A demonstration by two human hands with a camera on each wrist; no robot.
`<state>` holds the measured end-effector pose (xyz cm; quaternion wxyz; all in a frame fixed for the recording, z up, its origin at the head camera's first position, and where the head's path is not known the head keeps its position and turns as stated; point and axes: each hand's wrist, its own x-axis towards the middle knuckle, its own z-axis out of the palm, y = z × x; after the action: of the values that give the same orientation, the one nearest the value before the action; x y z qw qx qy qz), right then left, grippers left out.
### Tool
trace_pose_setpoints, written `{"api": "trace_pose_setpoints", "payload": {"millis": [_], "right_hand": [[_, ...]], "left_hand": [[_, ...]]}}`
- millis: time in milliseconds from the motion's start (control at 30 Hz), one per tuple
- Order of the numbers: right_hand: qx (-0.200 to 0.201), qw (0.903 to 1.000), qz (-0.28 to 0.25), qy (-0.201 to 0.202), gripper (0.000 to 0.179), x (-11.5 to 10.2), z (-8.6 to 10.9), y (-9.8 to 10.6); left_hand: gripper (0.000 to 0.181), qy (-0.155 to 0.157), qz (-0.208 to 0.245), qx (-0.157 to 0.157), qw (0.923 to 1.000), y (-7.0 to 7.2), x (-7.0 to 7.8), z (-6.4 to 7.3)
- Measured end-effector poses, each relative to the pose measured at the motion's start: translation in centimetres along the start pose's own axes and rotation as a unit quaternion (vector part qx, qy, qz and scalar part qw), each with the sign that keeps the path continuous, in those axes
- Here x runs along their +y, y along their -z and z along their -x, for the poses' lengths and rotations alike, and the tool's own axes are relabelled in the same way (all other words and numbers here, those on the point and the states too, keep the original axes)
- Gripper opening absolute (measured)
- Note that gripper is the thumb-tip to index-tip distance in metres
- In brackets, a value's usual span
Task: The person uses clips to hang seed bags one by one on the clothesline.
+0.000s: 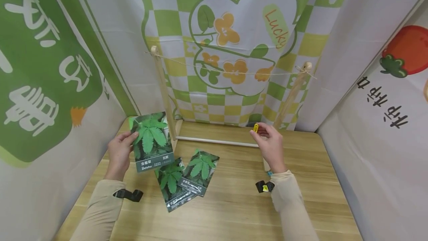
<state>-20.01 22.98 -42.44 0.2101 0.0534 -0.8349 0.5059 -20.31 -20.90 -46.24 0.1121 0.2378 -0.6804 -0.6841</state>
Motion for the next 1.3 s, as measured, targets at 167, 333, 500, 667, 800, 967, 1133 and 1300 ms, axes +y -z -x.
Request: {"api": "trace_pose_setpoints", "payload": {"millis": [167, 333, 500, 667, 800, 967, 1133, 1300], "right_hand": [[-0.003, 0.9999, 0.001, 0.012, 0.031, -0.5, -0.5, 0.1], [-0.008, 0.9993, -0.019, 0.031, 0.031, -1.3, -1.2, 0.1], [-0.017, 0.9992, -0.017, 0.032, 0.034, -2.2, -1.7, 0.0], [-0.032, 0.9981, 0.002, 0.052, 0.033, -2.7, -2.6, -0.1], [-0.038, 0.9969, 0.002, 0.068, 0.032, -3.1, -3.5, -0.2], [-0.044, 0.9945, 0.036, 0.088, 0.03, -3.6, -4.3, -0.6], [-0.048, 0.9882, 0.07, 0.128, 0.029, -4.2, -5.2, -1.2], [-0.049, 0.9861, 0.067, 0.144, 0.029, -5.1, -5.9, -1.6]], "left_hand": [[0.036, 0.0, -0.012, -0.006, 0.9999, -0.4, 0.3, 0.2], [0.044, -0.004, -0.029, -0.015, 0.9995, -0.8, 0.5, 0.2], [0.041, -0.003, -0.03, -0.017, 0.9994, -1.1, 0.8, 0.2], [0.039, -0.01, -0.022, -0.016, 0.9996, -1.2, 1.3, 0.2], [0.037, -0.018, -0.02, -0.013, 0.9996, -1.2, 1.8, 0.1], [0.036, -0.023, -0.025, -0.022, 0.9992, -1.5, 2.3, 0.0], [0.036, -0.042, -0.027, -0.028, 0.9984, -1.7, 2.9, -0.1], [0.034, -0.057, -0.026, -0.033, 0.9975, -1.9, 3.4, -0.5]]}}
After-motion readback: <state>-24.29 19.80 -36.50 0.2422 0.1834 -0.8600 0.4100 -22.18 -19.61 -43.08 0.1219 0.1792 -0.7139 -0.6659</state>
